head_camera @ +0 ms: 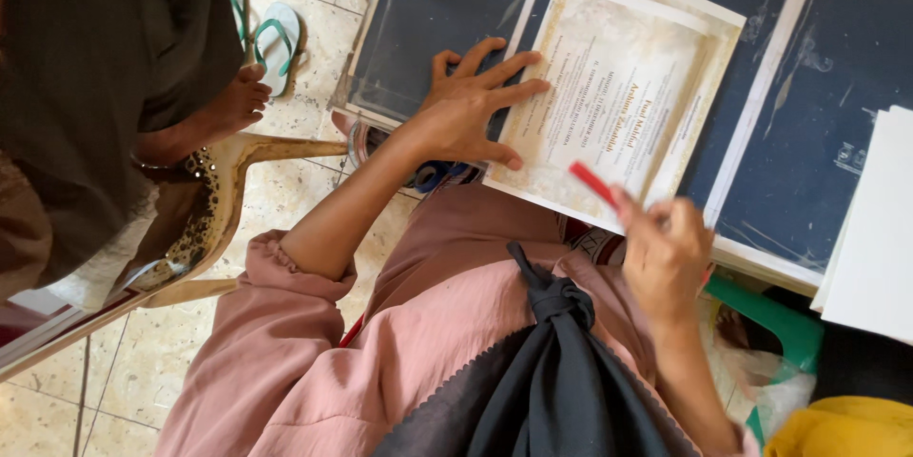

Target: The person inserts a stack of blank white pages into a printed book cover and closes it. They repeat this process with multiple book covers and stacks of pages, placing the assembled books on the table.

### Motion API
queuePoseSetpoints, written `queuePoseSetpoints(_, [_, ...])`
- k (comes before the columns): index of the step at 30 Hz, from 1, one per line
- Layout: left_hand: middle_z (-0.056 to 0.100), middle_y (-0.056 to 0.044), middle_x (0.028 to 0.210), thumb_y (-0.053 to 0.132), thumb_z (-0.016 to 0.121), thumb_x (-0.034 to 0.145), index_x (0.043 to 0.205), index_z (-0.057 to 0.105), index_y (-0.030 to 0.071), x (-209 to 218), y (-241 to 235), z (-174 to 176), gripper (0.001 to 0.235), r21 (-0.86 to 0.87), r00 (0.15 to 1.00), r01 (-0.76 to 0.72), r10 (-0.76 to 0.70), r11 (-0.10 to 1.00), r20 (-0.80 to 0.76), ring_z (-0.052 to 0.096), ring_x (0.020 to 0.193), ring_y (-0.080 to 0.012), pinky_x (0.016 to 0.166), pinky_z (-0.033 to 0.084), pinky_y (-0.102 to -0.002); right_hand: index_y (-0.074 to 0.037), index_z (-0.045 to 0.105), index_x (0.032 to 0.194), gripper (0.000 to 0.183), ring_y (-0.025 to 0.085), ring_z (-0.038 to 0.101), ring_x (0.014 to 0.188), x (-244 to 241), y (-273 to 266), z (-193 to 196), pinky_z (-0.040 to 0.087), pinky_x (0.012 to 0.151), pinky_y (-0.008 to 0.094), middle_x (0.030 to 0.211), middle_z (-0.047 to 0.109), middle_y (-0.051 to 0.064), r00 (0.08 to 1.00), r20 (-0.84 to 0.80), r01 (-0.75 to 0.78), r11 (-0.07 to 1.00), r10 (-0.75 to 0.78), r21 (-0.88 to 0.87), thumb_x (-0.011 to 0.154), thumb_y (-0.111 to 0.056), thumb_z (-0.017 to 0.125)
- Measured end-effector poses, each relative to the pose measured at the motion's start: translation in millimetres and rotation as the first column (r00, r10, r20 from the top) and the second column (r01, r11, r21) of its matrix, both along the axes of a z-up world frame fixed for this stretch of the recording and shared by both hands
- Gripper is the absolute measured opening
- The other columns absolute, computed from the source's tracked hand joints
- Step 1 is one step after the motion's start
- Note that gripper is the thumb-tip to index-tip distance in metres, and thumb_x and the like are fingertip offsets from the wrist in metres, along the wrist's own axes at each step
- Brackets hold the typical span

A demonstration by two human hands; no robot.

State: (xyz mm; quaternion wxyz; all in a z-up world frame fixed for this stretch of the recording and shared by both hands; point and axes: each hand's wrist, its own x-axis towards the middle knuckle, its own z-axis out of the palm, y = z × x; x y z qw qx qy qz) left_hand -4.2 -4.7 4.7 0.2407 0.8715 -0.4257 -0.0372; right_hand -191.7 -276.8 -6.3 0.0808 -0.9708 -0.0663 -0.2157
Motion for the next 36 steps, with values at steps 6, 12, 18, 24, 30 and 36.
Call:
queuePoseSetpoints(6, [0.026,0.002,0.150,0.072,0.074,0.060,0.139,0.044,0.029,-2.1,-0.8,5.7,0.095,-0.015,1.000,-0.003,0.003,1.000,0.012,0.020,0.135,-0.0351,0.090,0.022,-0.058,-0.026,0.075,0.119,0.028,0.034,0.055,0.077,121.6,-96.0,-30.1,0.041,0.069,0.042,0.085,0.048,0.006,0.991,0.125,-0.052,0.998,0.054,-0.016,0.096,-0.014,0.064])
queuePoseSetpoints(12, [0.026,-0.002,0.151,0.079,0.059,0.061,0.136,0.044,0.032,-3.0,-0.5,9.0,0.090,0.031,0.999,-0.032,0.031,0.999,0.026,0.022,0.136,-0.0334,0.093,0.020,-0.057,-0.025,0.072,0.123,0.032,0.041,0.055,0.076,203.2,-157.4,-52.0,0.044,0.072,0.046,0.083,0.046,0.012,0.989,0.144,0.017,0.996,-0.030,0.092,0.092,-0.019,0.071])
queuePoseSetpoints(18, [0.030,0.000,0.149,0.075,0.061,0.066,0.134,0.047,0.033,-4.5,-7.0,11.2,0.082,0.040,0.996,-0.094,0.094,0.995,0.009,0.022,0.135,-0.0310,0.093,0.018,-0.056,-0.022,0.070,0.120,0.033,0.037,0.055,0.075,161.9,-115.4,-39.5,0.044,0.071,0.044,0.080,0.047,0.012,0.921,0.236,0.296,0.950,-0.311,0.097,0.087,-0.016,0.068])
queuePoseSetpoints(24, [0.034,0.005,0.147,0.076,0.057,0.066,0.134,0.045,0.038,1.5,-32.4,4.6,0.079,0.045,0.982,-0.186,0.184,0.982,0.036,0.021,0.135,-0.0272,0.098,0.015,-0.057,-0.023,0.069,0.108,0.019,0.033,0.057,0.076,155.1,-116.6,-32.0,0.048,0.069,0.042,0.081,0.048,0.008,0.809,0.223,0.512,0.839,-0.543,0.185,0.089,-0.020,0.065])
queuePoseSetpoints(30, [0.038,0.006,0.145,0.077,0.059,0.064,0.136,0.043,0.039,13.9,-54.5,-4.4,0.083,-0.026,0.981,-0.190,0.191,0.981,0.021,0.023,0.136,-0.0282,0.099,0.012,-0.060,-0.022,0.067,0.103,0.013,0.027,0.061,0.073,154.8,-124.9,-37.8,0.051,0.062,0.042,0.084,0.048,0.002,0.770,0.174,0.585,0.788,-0.614,0.194,0.092,-0.023,0.061])
queuePoseSetpoints(36, [0.039,-0.001,0.144,0.069,0.058,0.074,0.142,0.036,0.032,13.0,-52.3,-5.8,0.080,-0.118,0.969,-0.244,0.246,0.963,0.004,0.029,0.134,-0.0276,0.101,0.012,-0.060,-0.017,0.067,0.099,0.012,0.035,0.061,0.075,154.3,-131.4,-38.8,0.052,0.064,0.047,0.081,0.050,0.007,0.735,0.174,0.611,0.751,-0.656,0.251,0.092,-0.024,0.061])
